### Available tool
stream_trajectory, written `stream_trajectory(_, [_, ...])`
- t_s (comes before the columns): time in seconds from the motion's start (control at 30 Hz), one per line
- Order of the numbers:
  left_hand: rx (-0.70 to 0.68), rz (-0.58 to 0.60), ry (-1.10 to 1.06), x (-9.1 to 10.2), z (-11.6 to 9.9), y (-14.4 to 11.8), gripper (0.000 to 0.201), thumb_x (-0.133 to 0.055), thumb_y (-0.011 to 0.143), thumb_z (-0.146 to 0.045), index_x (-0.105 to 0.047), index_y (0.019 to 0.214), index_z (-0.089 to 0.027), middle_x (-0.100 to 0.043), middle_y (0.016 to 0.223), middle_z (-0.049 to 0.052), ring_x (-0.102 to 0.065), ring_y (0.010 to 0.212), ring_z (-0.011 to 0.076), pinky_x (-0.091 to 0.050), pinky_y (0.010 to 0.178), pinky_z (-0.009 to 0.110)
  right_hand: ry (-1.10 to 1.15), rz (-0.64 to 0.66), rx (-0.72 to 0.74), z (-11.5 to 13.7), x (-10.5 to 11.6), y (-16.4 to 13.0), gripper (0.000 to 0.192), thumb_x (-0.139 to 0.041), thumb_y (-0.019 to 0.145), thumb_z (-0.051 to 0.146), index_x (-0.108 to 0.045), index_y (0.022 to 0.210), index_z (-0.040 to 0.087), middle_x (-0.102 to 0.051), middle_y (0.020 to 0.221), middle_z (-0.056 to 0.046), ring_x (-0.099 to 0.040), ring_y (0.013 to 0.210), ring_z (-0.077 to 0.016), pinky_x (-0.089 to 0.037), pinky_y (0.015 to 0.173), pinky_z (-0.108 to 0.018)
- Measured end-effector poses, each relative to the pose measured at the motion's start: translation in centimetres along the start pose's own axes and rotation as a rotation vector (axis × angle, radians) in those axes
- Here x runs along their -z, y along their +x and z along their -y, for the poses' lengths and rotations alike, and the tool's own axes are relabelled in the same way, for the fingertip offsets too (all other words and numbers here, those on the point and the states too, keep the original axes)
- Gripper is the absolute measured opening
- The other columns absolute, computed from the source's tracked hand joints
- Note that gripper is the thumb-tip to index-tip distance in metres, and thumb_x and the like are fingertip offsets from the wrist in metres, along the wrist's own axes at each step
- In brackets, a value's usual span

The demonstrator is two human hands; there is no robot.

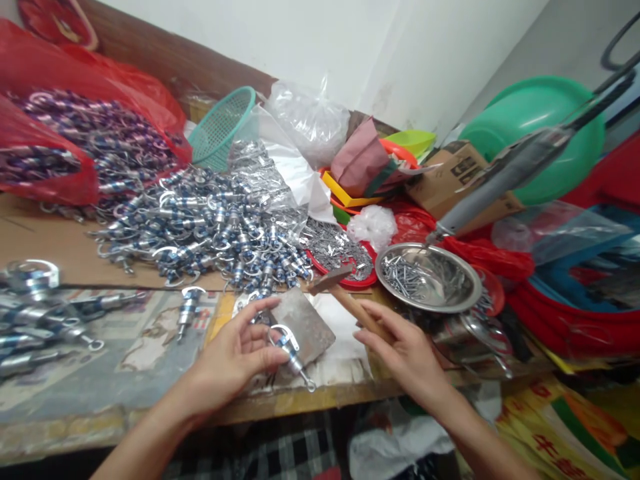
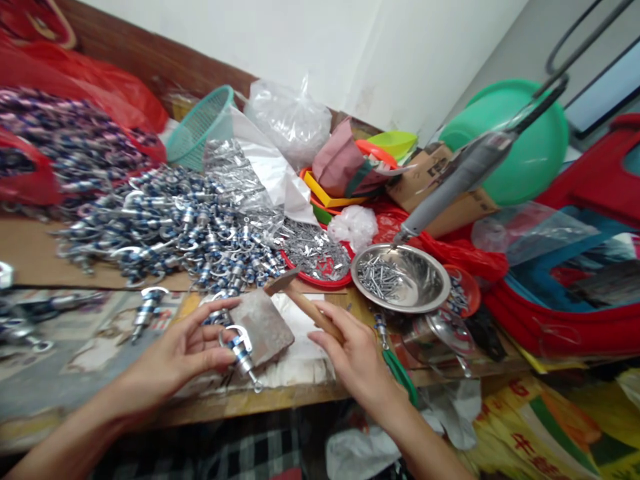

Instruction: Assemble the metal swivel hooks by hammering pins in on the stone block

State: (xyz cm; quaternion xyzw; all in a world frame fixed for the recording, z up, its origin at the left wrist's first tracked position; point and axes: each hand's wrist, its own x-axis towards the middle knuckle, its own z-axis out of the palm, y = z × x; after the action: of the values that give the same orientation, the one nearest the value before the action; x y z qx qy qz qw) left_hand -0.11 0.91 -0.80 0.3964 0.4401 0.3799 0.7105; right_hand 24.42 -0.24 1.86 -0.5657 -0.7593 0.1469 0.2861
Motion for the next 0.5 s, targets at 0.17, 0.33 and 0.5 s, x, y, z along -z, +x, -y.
stream_trajectory(0.17, [-0.006, -0.005, -0.006, -0.1, -0.1, 0.0, 0.073, -0.074, 0.061, -0.020, -0.037, 0.124, -0.019, -0.065, 0.075, 0.000, -0.064, 0.069, 0.0177, -0.049, 0.065, 0.030, -0.072, -0.094, 0.313, 2.4, 1.3, -2.6, 0.053, -0.048, 0.084, 0.009, -0.041, 0.132, 0.031, -0.066, 0.102, -0.004, -0.064, 0.086, -0.0169, -0.053, 0.071, -0.027])
stream_trajectory(0.33, [-0.009, -0.007, -0.002, 0.0, -0.2, 0.0, 0.074, -0.074, 0.060, -0.019, -0.037, 0.123, -0.018, -0.064, 0.072, -0.001, -0.063, 0.065, 0.0162, -0.048, 0.062, 0.029, -0.208, 0.021, 0.291, 2.1, 0.2, -3.9, 0.053, -0.043, 0.084, 0.007, -0.042, 0.133, 0.029, -0.067, 0.097, -0.006, -0.065, 0.078, -0.0176, -0.054, 0.067, -0.029])
stream_trajectory(0.5, [-0.026, 0.003, 0.013, -0.6, -0.2, -0.1, 0.070, -0.073, 0.061, -0.019, -0.039, 0.122, -0.018, -0.064, 0.073, -0.001, -0.063, 0.065, 0.0161, -0.050, 0.061, 0.028, -0.149, 0.091, 0.253, 2.5, -0.4, -3.0, 0.046, -0.044, 0.086, 0.011, -0.046, 0.130, 0.028, -0.067, 0.094, -0.005, -0.064, 0.079, -0.0166, -0.052, 0.069, -0.027])
